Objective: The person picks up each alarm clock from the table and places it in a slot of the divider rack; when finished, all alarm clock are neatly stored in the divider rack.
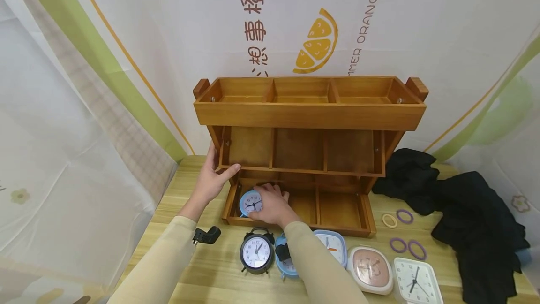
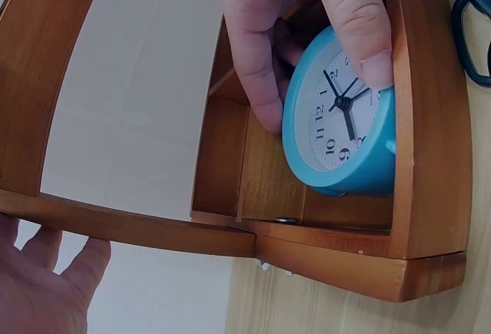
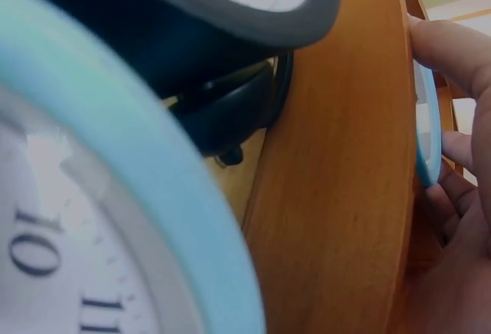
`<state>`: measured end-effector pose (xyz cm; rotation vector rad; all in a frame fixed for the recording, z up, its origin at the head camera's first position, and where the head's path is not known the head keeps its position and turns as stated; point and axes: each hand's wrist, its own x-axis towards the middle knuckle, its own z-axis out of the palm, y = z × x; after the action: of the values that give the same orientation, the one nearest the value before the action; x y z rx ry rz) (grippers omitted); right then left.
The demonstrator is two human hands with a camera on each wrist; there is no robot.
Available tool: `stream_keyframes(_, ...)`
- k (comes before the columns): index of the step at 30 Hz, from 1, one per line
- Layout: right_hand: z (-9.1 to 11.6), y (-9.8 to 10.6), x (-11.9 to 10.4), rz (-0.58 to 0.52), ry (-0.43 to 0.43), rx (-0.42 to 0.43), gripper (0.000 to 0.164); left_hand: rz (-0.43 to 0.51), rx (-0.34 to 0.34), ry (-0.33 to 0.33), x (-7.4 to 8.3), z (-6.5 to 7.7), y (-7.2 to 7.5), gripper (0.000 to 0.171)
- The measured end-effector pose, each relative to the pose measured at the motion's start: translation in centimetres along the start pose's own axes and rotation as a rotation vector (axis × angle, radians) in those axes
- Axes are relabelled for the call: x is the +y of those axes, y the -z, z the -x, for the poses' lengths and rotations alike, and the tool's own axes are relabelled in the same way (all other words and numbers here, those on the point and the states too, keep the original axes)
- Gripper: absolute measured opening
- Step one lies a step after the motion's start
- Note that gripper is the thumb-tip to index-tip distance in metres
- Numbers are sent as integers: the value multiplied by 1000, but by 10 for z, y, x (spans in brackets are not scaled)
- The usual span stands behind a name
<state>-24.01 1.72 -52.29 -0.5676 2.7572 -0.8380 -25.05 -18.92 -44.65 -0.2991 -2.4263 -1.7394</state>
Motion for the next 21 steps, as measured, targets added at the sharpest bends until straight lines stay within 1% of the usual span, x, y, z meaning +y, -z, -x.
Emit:
stream_keyframes(2, 1, -1, 1, -5, -4, -4, 85, 1, -6, 15, 2, 1, 0, 107)
stream_keyframes(7, 2, 0, 2, -14, 6, -7, 90, 0, -3, 23, 2, 1, 0, 107)
stream_keyframes(11, 5, 5, -1, -45, 31, -8, 96, -1, 2, 13, 0, 1, 0, 106)
stream_keyframes(13, 9, 9, -4, -64, 51, 4, 96, 0, 3, 13, 0, 0, -1, 105)
stream_keyframes(17, 20, 13, -11, -50, 102, 15, 93, -19, 0, 19, 0, 0, 0, 106)
stream_keyframes(21, 33, 15, -20, -27, 161, -15, 90, -30, 0, 22, -1, 1, 1, 106)
